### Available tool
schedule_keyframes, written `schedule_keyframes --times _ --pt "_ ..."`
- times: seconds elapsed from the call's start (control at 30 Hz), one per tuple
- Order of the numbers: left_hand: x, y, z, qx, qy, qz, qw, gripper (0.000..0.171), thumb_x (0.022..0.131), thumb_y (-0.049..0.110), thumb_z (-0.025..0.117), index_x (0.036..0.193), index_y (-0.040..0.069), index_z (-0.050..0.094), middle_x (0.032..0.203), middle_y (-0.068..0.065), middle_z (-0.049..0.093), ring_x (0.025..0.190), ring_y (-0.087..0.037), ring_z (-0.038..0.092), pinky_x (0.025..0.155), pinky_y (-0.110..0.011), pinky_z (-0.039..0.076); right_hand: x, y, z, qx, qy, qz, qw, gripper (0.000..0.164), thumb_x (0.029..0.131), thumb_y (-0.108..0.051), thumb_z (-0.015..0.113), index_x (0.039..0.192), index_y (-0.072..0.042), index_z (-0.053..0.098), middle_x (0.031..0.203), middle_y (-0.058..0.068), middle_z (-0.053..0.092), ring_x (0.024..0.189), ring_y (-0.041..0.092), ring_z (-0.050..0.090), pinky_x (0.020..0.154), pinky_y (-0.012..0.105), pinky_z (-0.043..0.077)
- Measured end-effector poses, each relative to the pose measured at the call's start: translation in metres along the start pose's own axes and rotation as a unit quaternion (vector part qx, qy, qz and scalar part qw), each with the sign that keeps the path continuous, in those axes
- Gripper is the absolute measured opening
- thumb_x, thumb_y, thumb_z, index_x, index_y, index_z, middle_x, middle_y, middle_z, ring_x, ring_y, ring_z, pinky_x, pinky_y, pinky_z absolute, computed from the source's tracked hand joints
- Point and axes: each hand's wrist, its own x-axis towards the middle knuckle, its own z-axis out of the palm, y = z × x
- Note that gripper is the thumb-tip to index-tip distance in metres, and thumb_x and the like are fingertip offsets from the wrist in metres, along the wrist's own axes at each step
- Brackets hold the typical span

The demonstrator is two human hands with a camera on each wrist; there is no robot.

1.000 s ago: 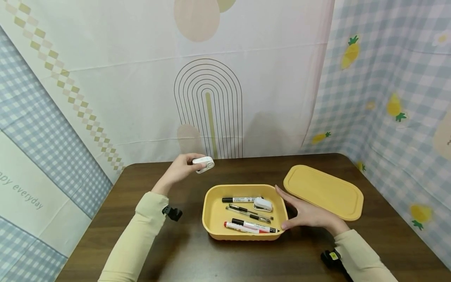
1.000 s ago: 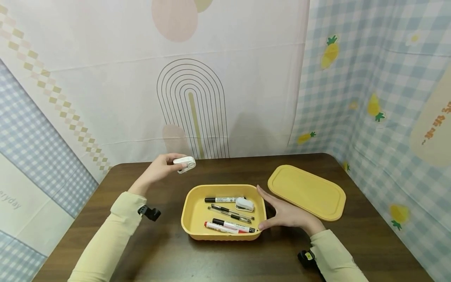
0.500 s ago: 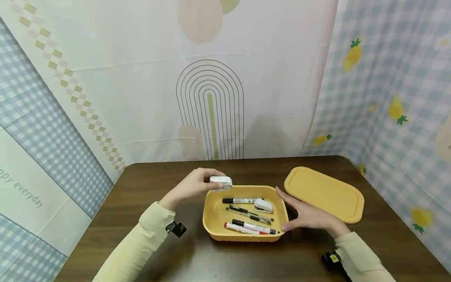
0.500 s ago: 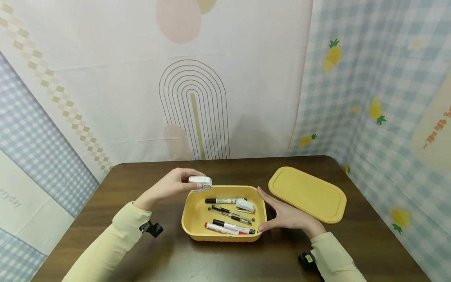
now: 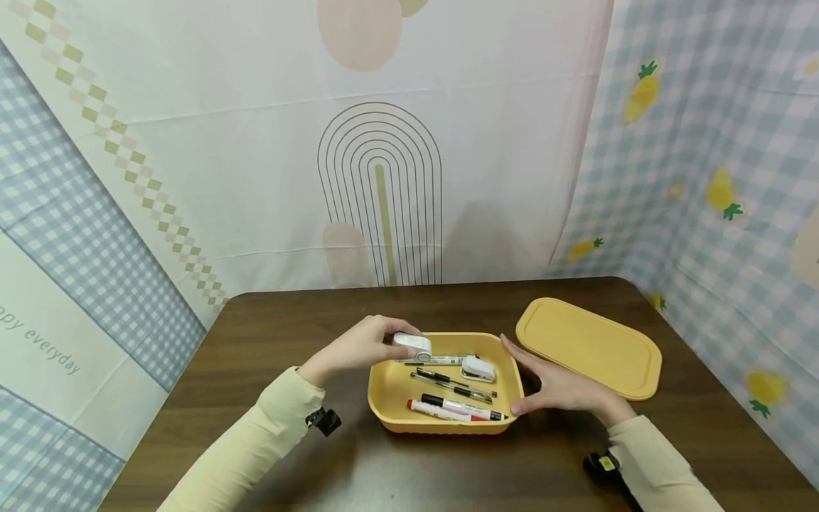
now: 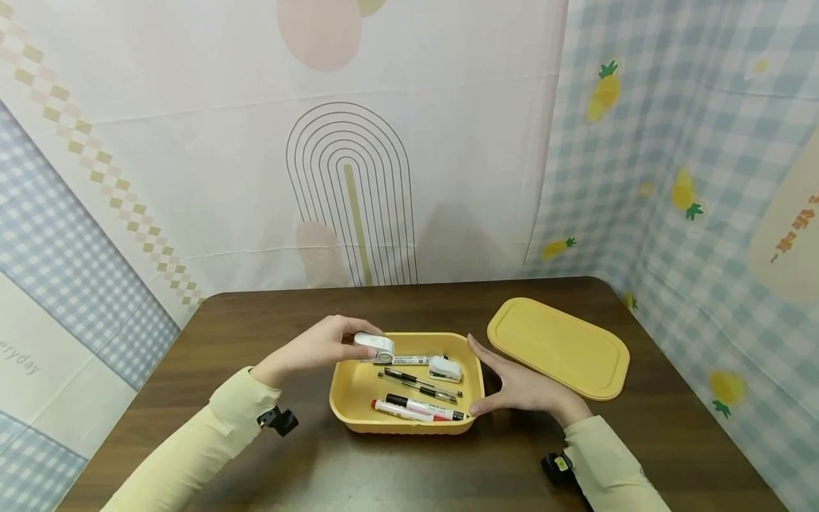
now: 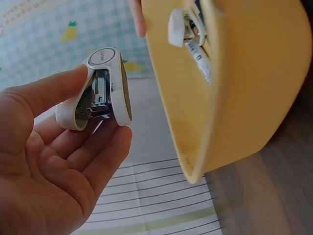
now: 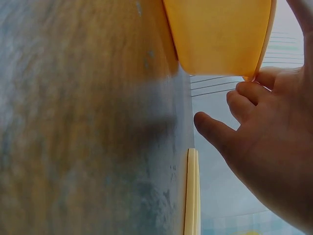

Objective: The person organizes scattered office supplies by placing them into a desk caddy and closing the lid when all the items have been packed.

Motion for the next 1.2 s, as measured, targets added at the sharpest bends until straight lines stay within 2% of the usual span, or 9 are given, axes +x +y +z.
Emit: schedule_keyframes --times 0.2,0.3,0.53,0.8,1.1,1.2 --pt "-0.001 0.000 0.010 0.015 -0.035 0.001 0.9993 0.024 0.093 0.019 0.074 0.116 0.013 0.074 0.091 0.010 0.069 0.074 -0.006 0.059 0.066 -0.024 0.048 0.000 0.000 0.000 -0.001 0.001 0.002 1.000 0.113 0.085 -0.032 0.083 0.163 -0.027 0.002 0.168 0.010 0.004 0.150 0.041 0.013 0.111 0.067 0.024" --pt "-0.002 -0.002 0.016 0.025 -0.050 0.003 0.9984 0.024 0.093 0.019 0.074 0.115 0.011 0.074 0.091 0.009 0.069 0.071 -0.004 0.057 0.064 -0.023 0.047 0.000 0.001 0.000 0.007 -0.001 0.004 1.000 0.113 0.085 -0.031 0.082 0.164 -0.027 0.002 0.168 0.010 0.004 0.150 0.041 0.012 0.111 0.067 0.023" --pt "-0.001 -0.006 0.027 0.042 -0.083 0.024 0.9954 0.023 0.093 0.016 0.074 0.114 0.009 0.073 0.099 0.006 0.069 0.079 -0.004 0.057 0.071 -0.023 0.049 0.000 0.002 0.000 0.018 -0.003 0.004 1.000 0.112 0.086 -0.029 0.082 0.164 -0.020 0.002 0.168 0.010 0.003 0.150 0.041 0.010 0.111 0.068 0.023" --pt "-0.002 -0.010 0.038 0.047 -0.126 0.038 0.9902 0.020 0.090 0.015 0.077 0.109 0.009 0.074 0.091 0.010 0.068 0.075 0.000 0.056 0.071 -0.020 0.049 0.000 0.002 0.000 0.018 -0.004 0.000 1.000 0.113 0.085 -0.030 0.083 0.164 -0.023 0.002 0.168 0.012 0.004 0.150 0.040 0.011 0.111 0.067 0.023" --pt "-0.005 -0.010 0.042 0.037 -0.134 0.026 0.9899 0.021 0.089 0.014 0.077 0.110 0.009 0.074 0.095 0.009 0.070 0.079 0.000 0.058 0.076 -0.020 0.050 0.000 0.002 0.000 0.017 -0.003 0.002 1.000 0.113 0.085 -0.029 0.083 0.164 -0.019 0.002 0.168 0.012 0.004 0.150 0.040 0.011 0.111 0.067 0.023" --pt "-0.005 -0.010 0.041 0.038 -0.135 0.023 0.9899 0.022 0.089 0.014 0.078 0.110 0.009 0.074 0.096 0.009 0.070 0.078 -0.001 0.057 0.074 -0.020 0.049 0.000 0.001 0.000 0.020 -0.003 0.001 1.000 0.113 0.085 -0.028 0.083 0.164 -0.022 0.002 0.168 0.012 0.003 0.150 0.039 0.010 0.112 0.066 0.021"
